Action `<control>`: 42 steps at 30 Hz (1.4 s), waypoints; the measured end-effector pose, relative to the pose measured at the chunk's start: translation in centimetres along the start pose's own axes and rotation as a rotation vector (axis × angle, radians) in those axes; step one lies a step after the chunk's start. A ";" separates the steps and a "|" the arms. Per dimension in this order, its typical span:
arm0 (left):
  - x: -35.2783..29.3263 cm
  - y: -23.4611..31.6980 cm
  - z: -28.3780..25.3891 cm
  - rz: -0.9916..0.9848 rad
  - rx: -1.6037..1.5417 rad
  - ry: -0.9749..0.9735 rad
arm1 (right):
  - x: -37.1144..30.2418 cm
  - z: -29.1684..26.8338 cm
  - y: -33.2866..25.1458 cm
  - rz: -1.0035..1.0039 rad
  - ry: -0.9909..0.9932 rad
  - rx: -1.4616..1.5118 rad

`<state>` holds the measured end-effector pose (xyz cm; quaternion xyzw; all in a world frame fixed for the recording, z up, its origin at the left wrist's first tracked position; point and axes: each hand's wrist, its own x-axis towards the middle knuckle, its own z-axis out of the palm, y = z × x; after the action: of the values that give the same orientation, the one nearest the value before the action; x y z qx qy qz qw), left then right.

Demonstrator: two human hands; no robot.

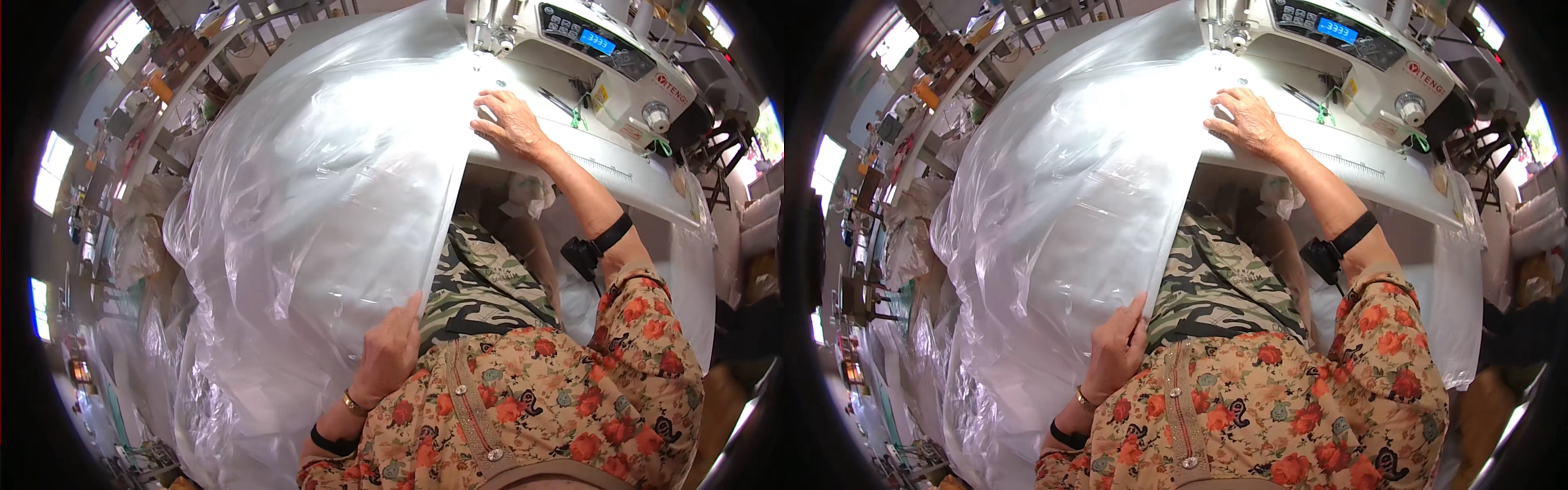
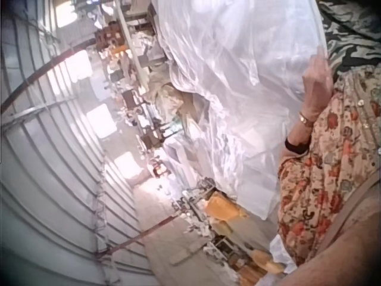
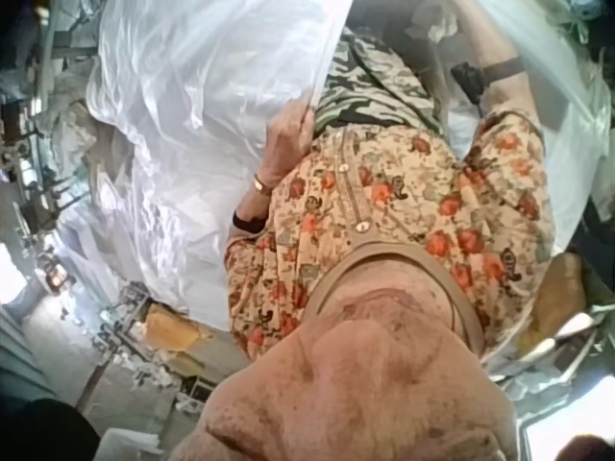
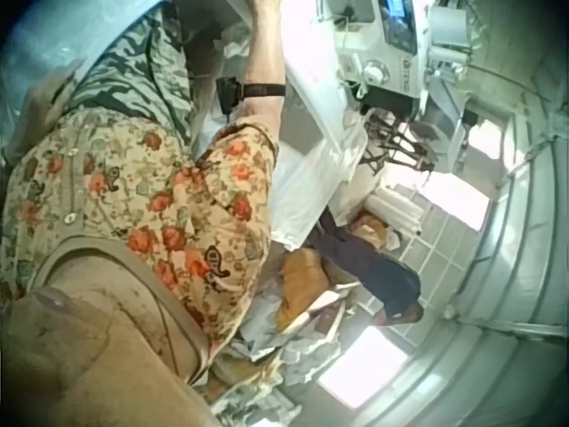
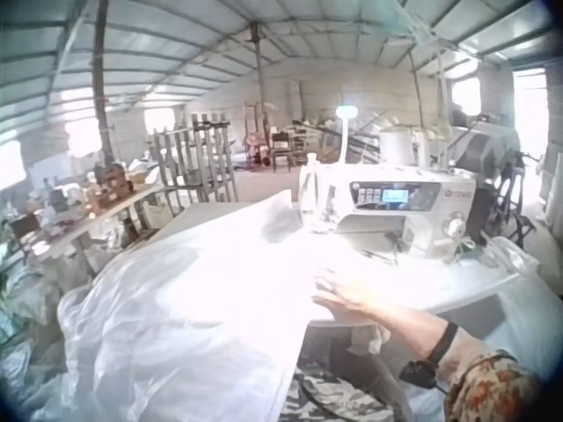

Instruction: The recorder is sewing large white plastic or fabric bags using an industrial sewing machine.

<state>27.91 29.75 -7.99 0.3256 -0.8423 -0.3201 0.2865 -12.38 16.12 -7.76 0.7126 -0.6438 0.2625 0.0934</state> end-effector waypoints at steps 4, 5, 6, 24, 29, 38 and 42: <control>0.5 -0.9 0.6 0.055 -0.028 -0.018 | 0.0 -0.2 -0.4 0.008 0.010 -0.001; 1.1 -0.6 0.4 0.047 -0.050 -0.073 | 0.0 -0.5 -0.5 0.008 0.008 0.009; 1.6 -0.6 0.3 0.037 -0.077 -0.129 | 0.0 -0.4 -0.5 0.001 0.027 0.004; 10.0 -1.7 1.9 0.244 0.102 -0.199 | 0.1 -1.4 -1.5 0.119 -0.176 -0.020; 14.4 -1.5 2.2 0.346 0.149 -0.128 | 0.3 -0.7 -1.4 0.052 -0.048 -0.029; 22.3 -0.2 2.1 0.353 0.255 -0.096 | 0.6 -3.2 -3.6 0.105 -0.135 0.034; 25.8 0.3 2.3 0.373 0.281 -0.051 | 0.9 -3.7 -4.5 0.139 -0.147 0.087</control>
<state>10.12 11.88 -2.17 0.1927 -0.9311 -0.1495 0.2711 -8.97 17.78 -3.33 0.6871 -0.6846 0.2431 -0.0038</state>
